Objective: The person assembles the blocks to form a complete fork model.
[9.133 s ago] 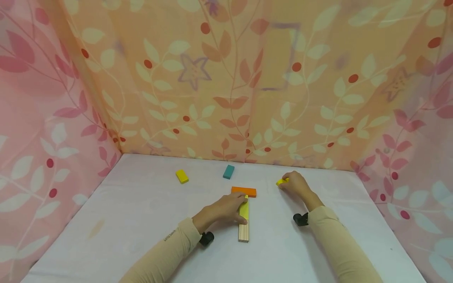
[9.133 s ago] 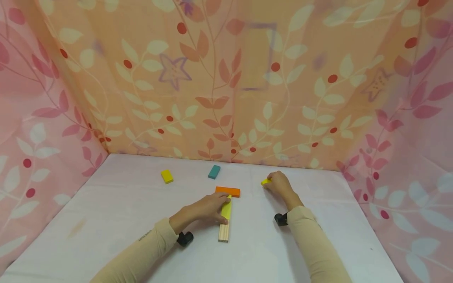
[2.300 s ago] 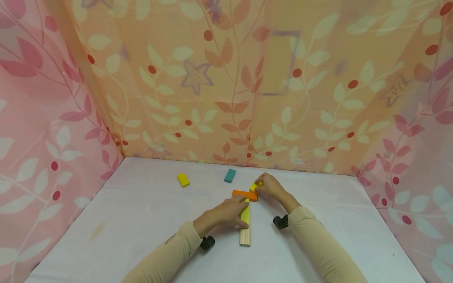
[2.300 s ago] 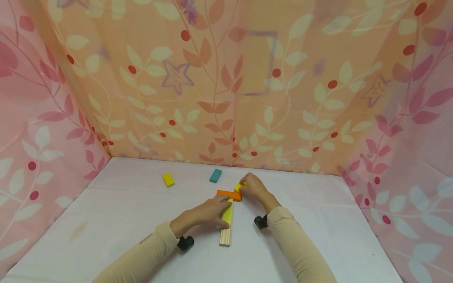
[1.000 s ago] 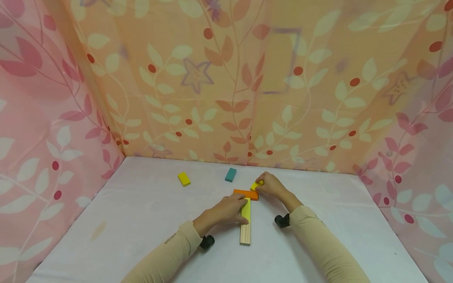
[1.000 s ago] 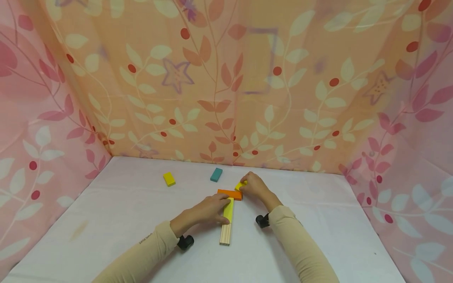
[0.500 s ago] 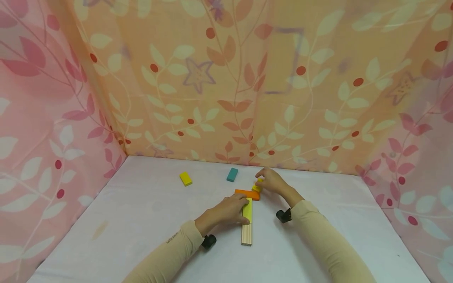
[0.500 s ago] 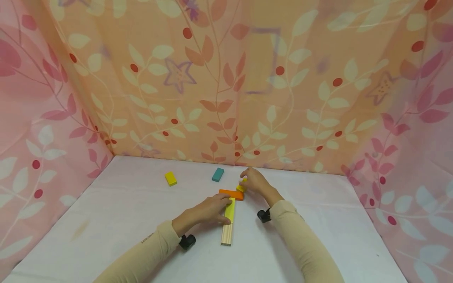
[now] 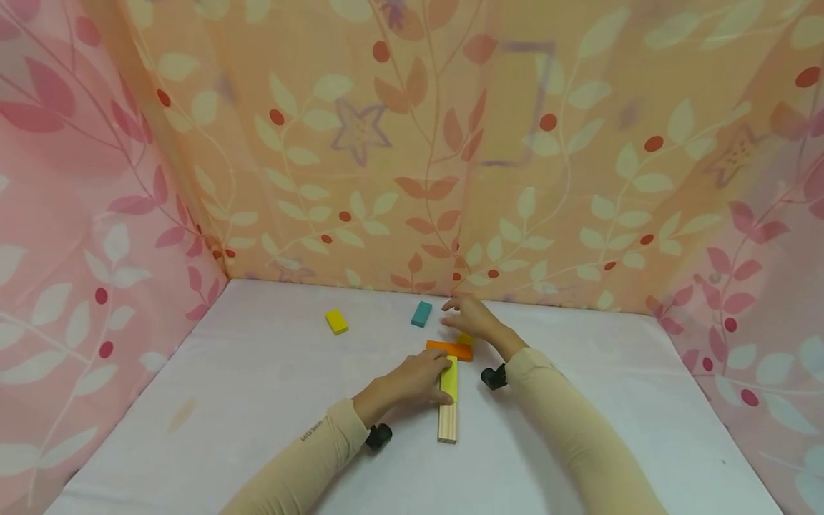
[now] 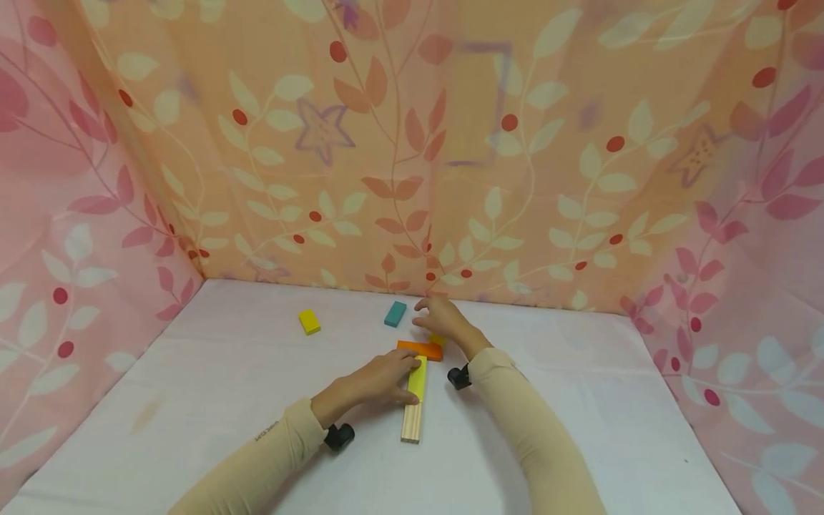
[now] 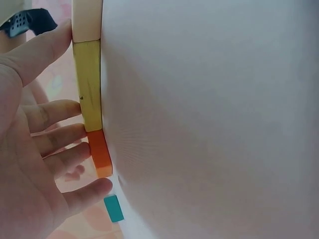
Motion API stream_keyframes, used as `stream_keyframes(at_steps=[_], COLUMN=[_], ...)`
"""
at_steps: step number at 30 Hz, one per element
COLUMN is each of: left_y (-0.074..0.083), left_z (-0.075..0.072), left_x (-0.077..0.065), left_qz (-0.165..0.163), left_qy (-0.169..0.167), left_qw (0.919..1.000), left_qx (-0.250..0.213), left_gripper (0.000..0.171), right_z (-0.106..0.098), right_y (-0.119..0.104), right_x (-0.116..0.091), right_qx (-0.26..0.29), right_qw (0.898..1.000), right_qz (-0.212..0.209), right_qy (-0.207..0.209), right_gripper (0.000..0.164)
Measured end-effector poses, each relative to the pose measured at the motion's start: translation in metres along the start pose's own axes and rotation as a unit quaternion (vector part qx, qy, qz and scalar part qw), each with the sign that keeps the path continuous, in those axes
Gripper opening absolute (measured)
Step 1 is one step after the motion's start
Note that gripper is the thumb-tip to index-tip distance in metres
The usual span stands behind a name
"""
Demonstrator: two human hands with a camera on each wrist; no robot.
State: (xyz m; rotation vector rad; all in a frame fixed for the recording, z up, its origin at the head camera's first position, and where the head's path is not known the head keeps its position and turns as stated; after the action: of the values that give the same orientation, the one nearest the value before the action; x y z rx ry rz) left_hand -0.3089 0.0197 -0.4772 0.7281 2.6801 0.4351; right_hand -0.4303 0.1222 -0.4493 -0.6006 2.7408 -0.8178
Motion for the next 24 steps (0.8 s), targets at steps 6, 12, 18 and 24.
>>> stream_keyframes(at_steps=[6, 12, 18, 24], left_y=[-0.001, 0.001, 0.004, 0.005], left_z=[-0.004, -0.001, -0.002, -0.003], left_x=[0.0, 0.001, -0.001, -0.004], left_qz=[0.008, 0.011, 0.021, 0.019], left_qy=[0.004, -0.001, 0.008, 0.01], left_qw=[0.9999, 0.9997, 0.9992, 0.9992], left_qx=[0.015, 0.02, 0.034, 0.034], left_gripper=[0.073, 0.072, 0.072, 0.073], right_z=[0.004, 0.013, 0.021, 0.028], right_y=[-0.011, -0.014, -0.023, -0.027], right_x=[0.013, 0.021, 0.027, 0.032], right_qx=[-0.003, -0.006, -0.063, -0.112], right_qw=[1.0, 0.999, 0.996, 0.991], right_qz=[-0.011, -0.011, -0.031, -0.054], right_qy=[-0.01, -0.031, -0.049, -0.054], right_gripper=[0.036, 0.037, 0.038, 0.036])
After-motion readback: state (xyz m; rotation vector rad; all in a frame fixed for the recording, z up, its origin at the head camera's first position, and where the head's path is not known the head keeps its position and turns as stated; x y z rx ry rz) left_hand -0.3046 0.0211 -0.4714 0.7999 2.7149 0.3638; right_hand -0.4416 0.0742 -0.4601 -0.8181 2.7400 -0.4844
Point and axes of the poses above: each hand's wrist, its own x-axis towards the middle knuckle, its own z-axis out of the palm, y = z × x, the point moved 7 cm from there along x, towards the middle knuckle, and after that the axes turned 3 degrees about -y, right-handed, at the moved point
